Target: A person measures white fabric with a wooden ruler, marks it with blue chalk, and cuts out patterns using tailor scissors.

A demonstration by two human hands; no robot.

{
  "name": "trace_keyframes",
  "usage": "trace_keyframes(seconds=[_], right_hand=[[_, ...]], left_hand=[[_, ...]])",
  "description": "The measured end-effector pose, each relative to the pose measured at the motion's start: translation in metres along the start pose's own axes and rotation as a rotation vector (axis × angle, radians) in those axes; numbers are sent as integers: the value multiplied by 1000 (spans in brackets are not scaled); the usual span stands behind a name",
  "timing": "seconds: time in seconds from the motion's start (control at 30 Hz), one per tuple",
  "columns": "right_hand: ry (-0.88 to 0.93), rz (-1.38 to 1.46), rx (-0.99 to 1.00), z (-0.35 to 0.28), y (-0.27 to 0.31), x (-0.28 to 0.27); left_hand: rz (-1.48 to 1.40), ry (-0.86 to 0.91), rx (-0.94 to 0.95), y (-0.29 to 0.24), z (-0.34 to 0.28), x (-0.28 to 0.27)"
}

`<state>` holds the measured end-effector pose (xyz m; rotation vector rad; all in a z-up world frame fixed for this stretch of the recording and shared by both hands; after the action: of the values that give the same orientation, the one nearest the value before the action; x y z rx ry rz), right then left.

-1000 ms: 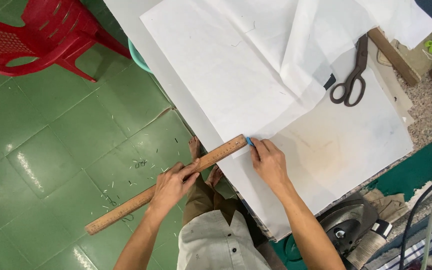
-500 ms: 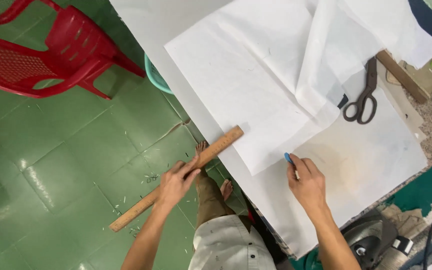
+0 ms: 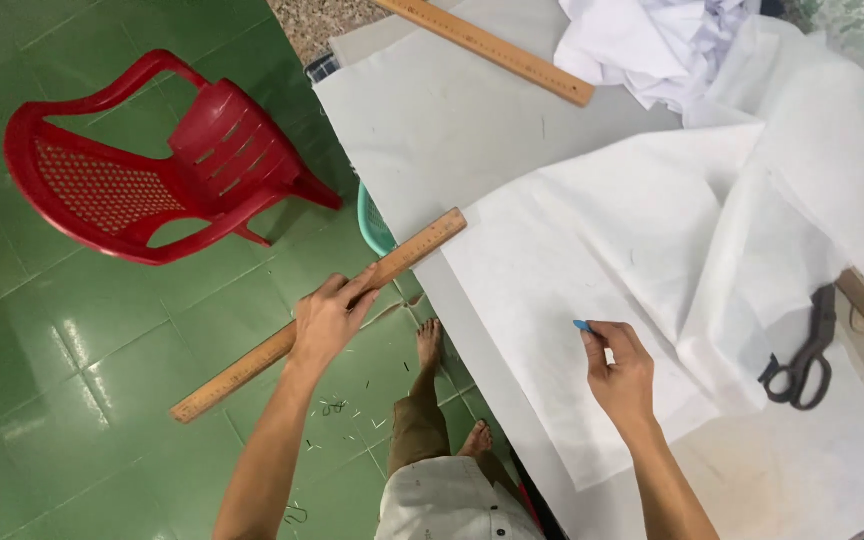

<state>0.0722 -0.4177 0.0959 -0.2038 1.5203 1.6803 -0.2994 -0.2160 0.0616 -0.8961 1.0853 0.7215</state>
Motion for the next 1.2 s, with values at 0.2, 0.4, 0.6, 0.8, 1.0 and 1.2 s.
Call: trace_keyframes(seconds=[0.2,0.4,0.6,0.8,1.0,1.2], right_hand=[[13,120,36,78,29,58],[59,188,22,122,35,110],[112,171,-2,143,36,148],[176,100,-20,149,29,167],[207,32,-52,155,39,173],[218,-114,-135,157,33,183]], left_hand=[[-69,117,58,22,45,21],[-127,200,77,25,53,21],[-157,236,44,26,56,13],[-134,247,56,27,57,12],[-133,269,36,30,55,16],[-140,311,9,29,55,17]])
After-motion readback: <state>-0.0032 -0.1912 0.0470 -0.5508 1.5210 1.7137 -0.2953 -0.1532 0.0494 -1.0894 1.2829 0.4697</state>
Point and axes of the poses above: each hand's wrist, its own z-axis towards the middle knuckle, its own x-axis out of the palm, y = z × x, the point moved 5 cm from there along z, towards the middle knuckle, and after that the axes turned 8 degrees about z, right-handed, at the moved point
